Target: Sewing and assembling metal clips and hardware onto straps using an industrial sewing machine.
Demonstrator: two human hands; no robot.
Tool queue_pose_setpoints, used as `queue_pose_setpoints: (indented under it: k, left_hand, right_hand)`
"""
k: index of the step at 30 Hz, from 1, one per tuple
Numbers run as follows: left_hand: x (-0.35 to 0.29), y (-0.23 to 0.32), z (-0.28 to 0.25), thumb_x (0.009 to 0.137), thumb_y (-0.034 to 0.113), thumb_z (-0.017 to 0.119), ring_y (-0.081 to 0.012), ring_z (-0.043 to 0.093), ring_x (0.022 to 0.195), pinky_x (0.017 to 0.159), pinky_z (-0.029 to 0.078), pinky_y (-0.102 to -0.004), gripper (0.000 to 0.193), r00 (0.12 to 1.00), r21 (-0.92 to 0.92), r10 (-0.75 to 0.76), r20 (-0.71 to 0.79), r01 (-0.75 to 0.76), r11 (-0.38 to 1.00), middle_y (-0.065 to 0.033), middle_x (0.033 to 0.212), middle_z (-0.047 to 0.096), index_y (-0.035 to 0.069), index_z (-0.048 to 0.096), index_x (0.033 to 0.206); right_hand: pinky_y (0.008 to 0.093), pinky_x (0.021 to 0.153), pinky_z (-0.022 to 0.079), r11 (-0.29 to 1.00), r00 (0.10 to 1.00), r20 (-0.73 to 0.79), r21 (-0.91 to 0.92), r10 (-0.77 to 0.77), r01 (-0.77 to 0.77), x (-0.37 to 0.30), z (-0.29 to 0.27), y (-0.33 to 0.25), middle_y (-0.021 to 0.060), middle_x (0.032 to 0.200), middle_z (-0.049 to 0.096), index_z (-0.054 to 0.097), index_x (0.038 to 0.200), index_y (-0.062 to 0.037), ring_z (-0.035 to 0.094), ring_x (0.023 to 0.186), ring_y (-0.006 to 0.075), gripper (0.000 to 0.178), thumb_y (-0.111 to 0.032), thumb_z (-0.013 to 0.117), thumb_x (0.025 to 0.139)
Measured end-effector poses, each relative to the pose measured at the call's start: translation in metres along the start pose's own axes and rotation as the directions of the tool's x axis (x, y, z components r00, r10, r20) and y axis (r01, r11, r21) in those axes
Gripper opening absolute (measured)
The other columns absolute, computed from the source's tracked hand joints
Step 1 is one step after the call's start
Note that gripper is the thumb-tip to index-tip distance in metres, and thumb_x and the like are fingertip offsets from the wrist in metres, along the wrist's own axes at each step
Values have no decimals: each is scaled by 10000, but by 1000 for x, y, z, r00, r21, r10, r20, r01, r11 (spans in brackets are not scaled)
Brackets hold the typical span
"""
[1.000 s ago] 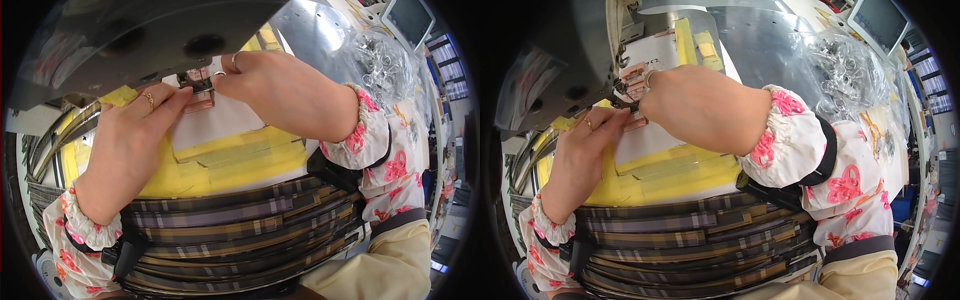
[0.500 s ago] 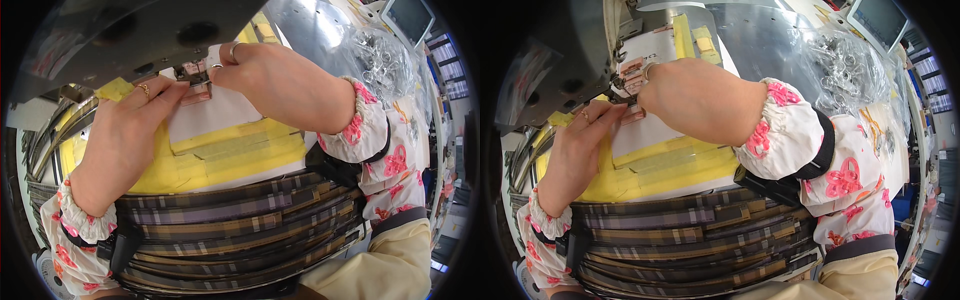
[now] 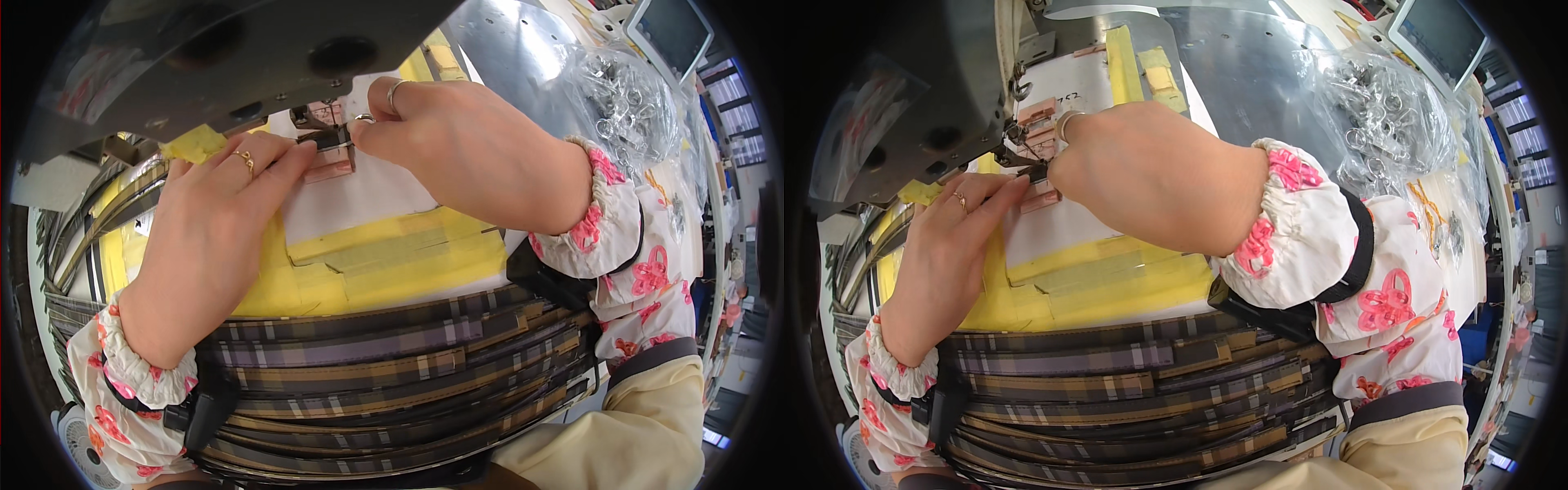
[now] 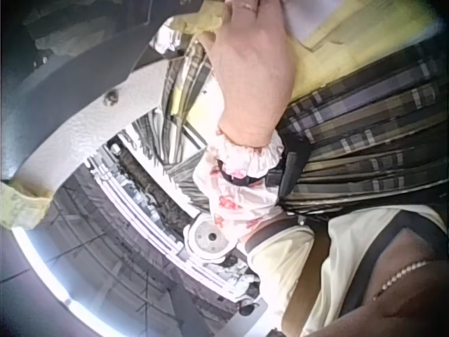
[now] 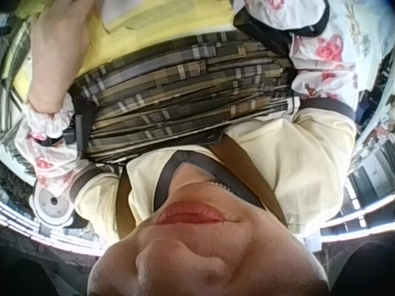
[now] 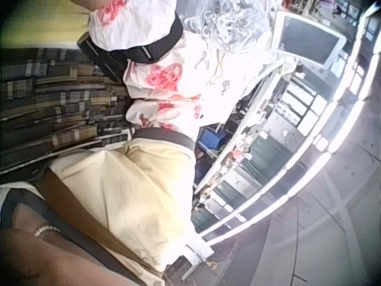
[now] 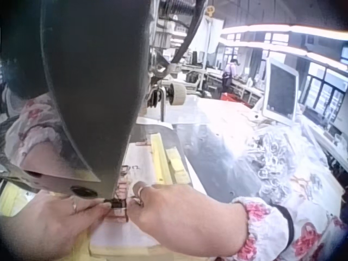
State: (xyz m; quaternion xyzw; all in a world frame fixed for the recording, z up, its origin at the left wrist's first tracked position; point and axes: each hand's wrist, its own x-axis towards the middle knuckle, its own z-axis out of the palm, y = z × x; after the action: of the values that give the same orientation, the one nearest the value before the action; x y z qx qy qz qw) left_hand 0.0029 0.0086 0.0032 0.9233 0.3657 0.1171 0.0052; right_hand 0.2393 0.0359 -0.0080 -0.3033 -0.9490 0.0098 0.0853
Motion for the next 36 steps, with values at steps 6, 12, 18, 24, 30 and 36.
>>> queue_pose_setpoints:
  k: [6,12,18,24,30,36]
  left_hand:
    - [1,2,-1,708,-72,526,-298,585,975,779,449,-381,432,1000,80,9,4,-9,997,-110,1067,620,-16,605,1129]
    - [1,3,-3,700,-76,538,-301,591,964,788,470,-395,407,1000,72,16,26,-18,997,-124,1077,628,-25,618,1095]
    - [2,3,-1,701,-96,546,-317,597,938,799,479,-402,397,999,61,42,-17,-41,997,-142,1074,631,-31,620,1085]
    - [0,1,1,718,-98,537,-338,604,853,765,494,-397,399,998,34,48,-33,-47,998,-163,1112,631,-37,605,1107]
    - [-2,-1,1,735,-97,529,-322,600,688,654,497,-391,403,1000,8,11,25,-11,1000,-193,1176,618,-33,588,1128]
    - [-1,-1,-1,752,-71,546,-293,587,644,612,483,-383,411,994,68,-13,104,6,998,-205,1212,599,-24,555,1160]
  right_hand:
    - [382,630,543,999,989,-140,-19,-36,33,2,2,-1,193,779,630,670,789,18,659,721,342,103,-15,626,702]
    - [373,611,541,999,990,-129,-20,-48,45,2,-1,-1,179,771,633,680,781,-6,661,702,325,99,-20,637,693]
    - [378,597,540,999,994,-110,-52,-10,4,3,0,-1,162,754,635,679,800,-12,664,701,318,107,-33,622,712]
    - [386,600,540,998,995,-102,-63,10,-17,3,-1,0,159,766,639,676,801,-12,668,716,323,110,-28,610,715]
    - [385,606,543,998,994,-110,-59,25,-31,4,0,2,164,838,643,677,817,-10,672,749,324,121,-24,613,715]
    - [389,617,545,997,996,-90,-72,29,-36,5,-1,5,163,871,644,673,846,-10,675,766,318,146,-19,619,712]
